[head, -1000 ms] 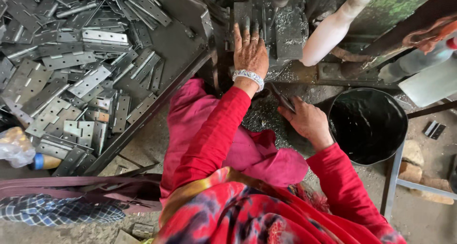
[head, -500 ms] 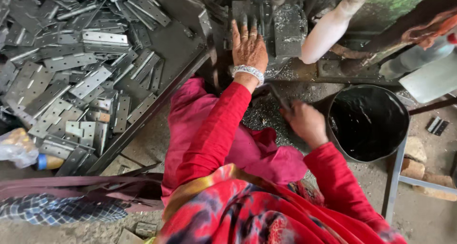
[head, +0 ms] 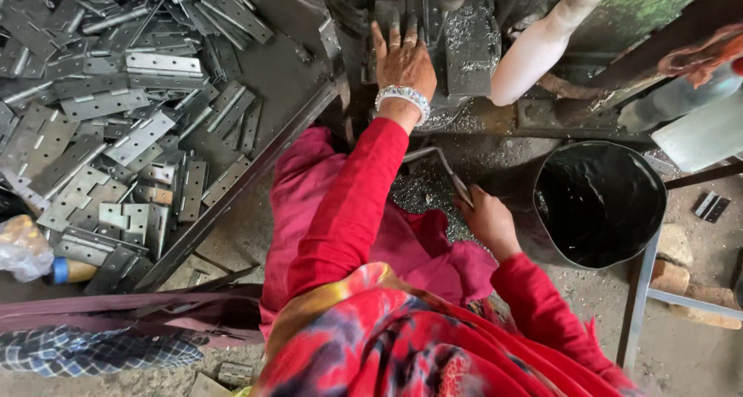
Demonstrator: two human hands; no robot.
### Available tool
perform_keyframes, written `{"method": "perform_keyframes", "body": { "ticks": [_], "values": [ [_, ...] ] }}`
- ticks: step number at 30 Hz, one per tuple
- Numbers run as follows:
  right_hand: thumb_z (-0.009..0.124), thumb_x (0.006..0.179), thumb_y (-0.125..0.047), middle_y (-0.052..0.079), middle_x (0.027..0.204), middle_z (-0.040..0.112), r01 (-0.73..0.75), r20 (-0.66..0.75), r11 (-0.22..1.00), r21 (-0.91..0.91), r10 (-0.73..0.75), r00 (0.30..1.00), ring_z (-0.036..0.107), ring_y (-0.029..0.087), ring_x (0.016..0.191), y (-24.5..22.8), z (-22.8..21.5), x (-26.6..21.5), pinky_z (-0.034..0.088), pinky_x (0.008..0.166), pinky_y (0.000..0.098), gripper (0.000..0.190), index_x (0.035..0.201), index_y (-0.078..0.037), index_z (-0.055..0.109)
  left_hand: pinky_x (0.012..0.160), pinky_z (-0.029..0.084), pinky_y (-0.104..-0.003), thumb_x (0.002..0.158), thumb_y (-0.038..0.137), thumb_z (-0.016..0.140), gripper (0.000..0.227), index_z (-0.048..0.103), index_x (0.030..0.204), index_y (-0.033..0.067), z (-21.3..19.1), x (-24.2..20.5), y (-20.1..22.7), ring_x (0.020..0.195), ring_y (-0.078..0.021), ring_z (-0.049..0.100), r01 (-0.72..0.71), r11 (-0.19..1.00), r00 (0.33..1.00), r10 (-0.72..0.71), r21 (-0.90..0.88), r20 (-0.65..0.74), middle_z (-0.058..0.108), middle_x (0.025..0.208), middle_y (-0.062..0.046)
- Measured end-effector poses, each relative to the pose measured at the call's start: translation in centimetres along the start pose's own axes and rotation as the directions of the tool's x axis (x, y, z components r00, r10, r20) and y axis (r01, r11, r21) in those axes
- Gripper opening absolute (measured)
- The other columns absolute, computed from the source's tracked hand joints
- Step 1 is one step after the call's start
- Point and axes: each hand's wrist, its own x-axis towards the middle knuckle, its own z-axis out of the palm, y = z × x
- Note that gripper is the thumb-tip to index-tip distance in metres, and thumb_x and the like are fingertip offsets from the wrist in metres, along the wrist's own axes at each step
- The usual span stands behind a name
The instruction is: The person operates a drill press to process small metal hinge components. They repeatedly pick up a hinge from a bin, place it under the drill, activate the press, and then remove the processed piece. The person uses a small metal tool to assist in handling the components.
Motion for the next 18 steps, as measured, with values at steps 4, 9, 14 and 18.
{"method": "perform_keyframes", "body": {
  "ticks": [4, 9, 14, 18],
  "values": [
    [0.064, 0.097, -0.049, 0.022, 0.084, 0.072, -0.005, -0.041, 1.0, -0.018, 0.004, 0.999, 0.07, 0.044, 0.078, -0.1, 1.4, -1.9, 0.054, 0.066, 0.0554, 0.041, 0.105, -0.01, 0.062, 0.125, -0.003, -0.058, 0.101, 0.021, 0.041, 0.045, 0.06, 0.141, 0.0115, 0.0, -1.1, -0.7, 0.155, -0.0289, 0.026, -0.015, 1.0, 1.0, 0.014, -0.027, -0.025, 0.043, 0.159, -0.006],
    [0.068, 0.091, -0.044, 0.021, 0.097, 0.07, 0.064, -0.253, 0.988, -0.141, -0.098, 0.963, 0.07, 0.043, 0.075, -3.7, -4.7, -0.9, 0.054, 0.061, 0.0524, 0.046, 0.118, -0.007, 0.062, 0.123, -0.003, -0.056, 0.102, 0.037, 0.041, 0.053, 0.053, 0.145, 0.0079, -1.6, -3.1, -0.4, 0.155, -0.0298, 0.022, -0.034, 0.999, 0.999, 0.034, -0.022, -0.001, 0.039, 0.161, -0.008],
    [0.067, 0.099, -0.032, 0.016, 0.106, 0.07, 0.221, -0.43, 0.974, 0.048, -0.18, 0.885, 0.069, 0.04, 0.09, -6.9, -10.3, -0.1, 0.054, 0.074, 0.0495, 0.031, 0.112, -0.005, 0.065, 0.128, 0.015, -0.055, 0.096, 0.023, 0.058, 0.04, 0.063, 0.135, 0.0134, 1.3, -11.9, -1.7, 0.153, -0.0233, 0.035, -0.201, 0.962, 0.903, 0.256, 0.187, -0.344, 0.053, 0.154, -0.004],
    [0.069, 0.098, -0.034, 0.017, 0.103, 0.07, 0.166, -0.41, 0.985, -0.04, -0.168, 0.897, 0.069, 0.04, 0.09, -7.7, -11.0, 0.0, 0.053, 0.073, 0.0501, 0.032, 0.108, -0.004, 0.067, 0.129, 0.028, -0.052, 0.099, 0.016, 0.062, 0.018, 0.068, 0.116, 0.0162, 0.4, -12.9, -4.0, 0.134, -0.0185, 0.053, -0.436, 0.899, 0.804, 0.368, -0.042, -0.466, 0.064, 0.132, -0.001]
  ]
}}
